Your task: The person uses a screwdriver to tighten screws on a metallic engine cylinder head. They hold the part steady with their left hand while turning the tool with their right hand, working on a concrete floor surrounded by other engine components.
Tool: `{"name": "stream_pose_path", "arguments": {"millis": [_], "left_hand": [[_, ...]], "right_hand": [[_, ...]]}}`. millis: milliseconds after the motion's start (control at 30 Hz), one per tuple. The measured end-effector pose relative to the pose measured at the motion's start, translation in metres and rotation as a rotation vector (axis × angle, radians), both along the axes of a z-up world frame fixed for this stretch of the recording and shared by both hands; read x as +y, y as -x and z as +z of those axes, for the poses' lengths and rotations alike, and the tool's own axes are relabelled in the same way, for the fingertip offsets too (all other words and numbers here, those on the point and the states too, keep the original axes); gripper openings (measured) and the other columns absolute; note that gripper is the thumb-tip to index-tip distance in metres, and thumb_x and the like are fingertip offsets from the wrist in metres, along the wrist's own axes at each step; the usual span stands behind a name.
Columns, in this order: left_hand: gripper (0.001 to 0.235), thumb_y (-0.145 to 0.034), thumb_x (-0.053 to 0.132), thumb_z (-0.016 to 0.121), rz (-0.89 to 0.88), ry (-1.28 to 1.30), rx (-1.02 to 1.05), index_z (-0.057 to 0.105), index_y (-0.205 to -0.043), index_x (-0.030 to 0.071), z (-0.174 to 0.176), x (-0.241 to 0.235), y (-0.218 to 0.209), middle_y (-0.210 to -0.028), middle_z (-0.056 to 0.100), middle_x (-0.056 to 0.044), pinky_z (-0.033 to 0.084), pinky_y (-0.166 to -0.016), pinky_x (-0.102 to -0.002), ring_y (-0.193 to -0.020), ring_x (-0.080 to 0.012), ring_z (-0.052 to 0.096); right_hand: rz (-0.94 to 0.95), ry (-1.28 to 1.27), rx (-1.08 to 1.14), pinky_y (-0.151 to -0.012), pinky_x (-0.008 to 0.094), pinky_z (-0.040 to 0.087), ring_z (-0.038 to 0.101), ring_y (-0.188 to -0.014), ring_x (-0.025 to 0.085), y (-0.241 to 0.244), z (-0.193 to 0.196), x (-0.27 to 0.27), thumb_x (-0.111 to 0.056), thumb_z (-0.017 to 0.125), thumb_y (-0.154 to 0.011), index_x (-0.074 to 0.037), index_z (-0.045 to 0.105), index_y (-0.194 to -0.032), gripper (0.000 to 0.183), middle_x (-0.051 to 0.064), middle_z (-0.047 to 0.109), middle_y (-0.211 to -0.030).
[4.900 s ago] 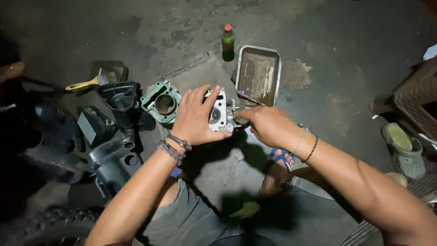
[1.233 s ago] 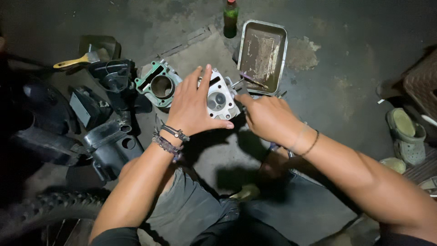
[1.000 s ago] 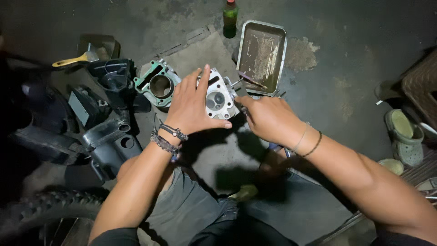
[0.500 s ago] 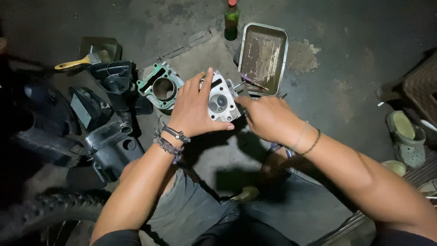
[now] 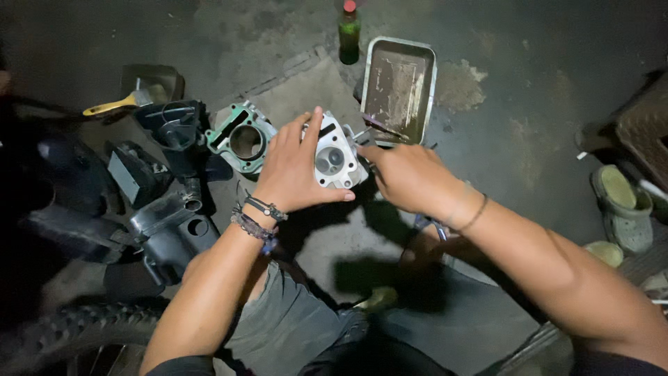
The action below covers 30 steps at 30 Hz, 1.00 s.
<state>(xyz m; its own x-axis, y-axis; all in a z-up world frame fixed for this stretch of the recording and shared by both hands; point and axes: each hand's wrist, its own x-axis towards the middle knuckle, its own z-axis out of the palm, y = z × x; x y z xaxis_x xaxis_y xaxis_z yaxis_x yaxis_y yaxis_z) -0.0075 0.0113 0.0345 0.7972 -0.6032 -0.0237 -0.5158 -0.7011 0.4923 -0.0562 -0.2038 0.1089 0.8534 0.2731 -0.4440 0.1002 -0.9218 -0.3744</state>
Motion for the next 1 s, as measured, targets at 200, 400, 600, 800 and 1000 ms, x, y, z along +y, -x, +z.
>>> {"name": "stream_pose_path", "arguments": {"millis": [200,400,600,800,1000], "left_hand": [[0.147,-0.055,0.073,0.089,0.007,-0.003,0.009,0.017,-0.161,0.001,-0.002,0.001,0.002,-0.148,0.039,-0.030,0.028,-0.114,-0.057,-0.136,-0.0468,0.041],[0.147,-0.056,0.077,0.087,0.001,0.001,-0.003,0.018,-0.161,0.000,0.001,0.001,0.003,-0.146,0.040,-0.031,0.029,-0.114,-0.056,-0.135,-0.0468,0.042],[0.148,-0.054,0.077,0.088,0.001,-0.001,-0.047,0.019,-0.160,0.000,-0.003,0.001,0.003,-0.146,0.041,-0.030,0.030,-0.113,-0.056,-0.134,-0.0460,0.043],[0.148,-0.054,0.077,0.088,0.003,-0.012,-0.005,0.019,-0.160,0.000,-0.001,0.001,0.002,-0.147,0.040,-0.030,0.029,-0.114,-0.055,-0.135,-0.0457,0.042],[0.148,-0.055,0.075,0.088,0.000,-0.001,0.025,0.018,-0.160,-0.001,0.004,0.001,0.003,-0.148,0.039,-0.031,0.027,-0.115,-0.056,-0.137,-0.0468,0.040]], "right_hand": [[0.006,-0.028,0.005,-0.082,0.059,0.058,0.072,-0.097,0.051,0.008,0.011,0.000,-0.006,0.054,-0.093,0.001,0.061,-0.137,0.046,0.031,0.074,-0.107],[0.014,0.053,0.002,-0.079,0.054,0.060,0.074,-0.095,0.046,0.000,0.002,0.005,-0.013,0.054,-0.095,-0.004,0.056,-0.144,0.050,0.026,0.075,-0.105],[0.031,0.058,-0.040,-0.078,0.059,0.059,0.073,-0.093,0.050,-0.001,-0.006,0.006,-0.011,0.055,-0.094,-0.005,0.057,-0.144,0.050,0.030,0.074,-0.101],[-0.001,0.010,0.031,-0.079,0.058,0.060,0.073,-0.094,0.051,-0.001,0.011,0.003,-0.010,0.053,-0.094,0.000,0.059,-0.138,0.046,0.031,0.074,-0.101],[0.031,0.061,-0.019,-0.080,0.061,0.058,0.073,-0.093,0.050,-0.001,0.002,0.007,-0.008,0.056,-0.093,-0.003,0.056,-0.144,0.051,0.030,0.074,-0.099]]}}
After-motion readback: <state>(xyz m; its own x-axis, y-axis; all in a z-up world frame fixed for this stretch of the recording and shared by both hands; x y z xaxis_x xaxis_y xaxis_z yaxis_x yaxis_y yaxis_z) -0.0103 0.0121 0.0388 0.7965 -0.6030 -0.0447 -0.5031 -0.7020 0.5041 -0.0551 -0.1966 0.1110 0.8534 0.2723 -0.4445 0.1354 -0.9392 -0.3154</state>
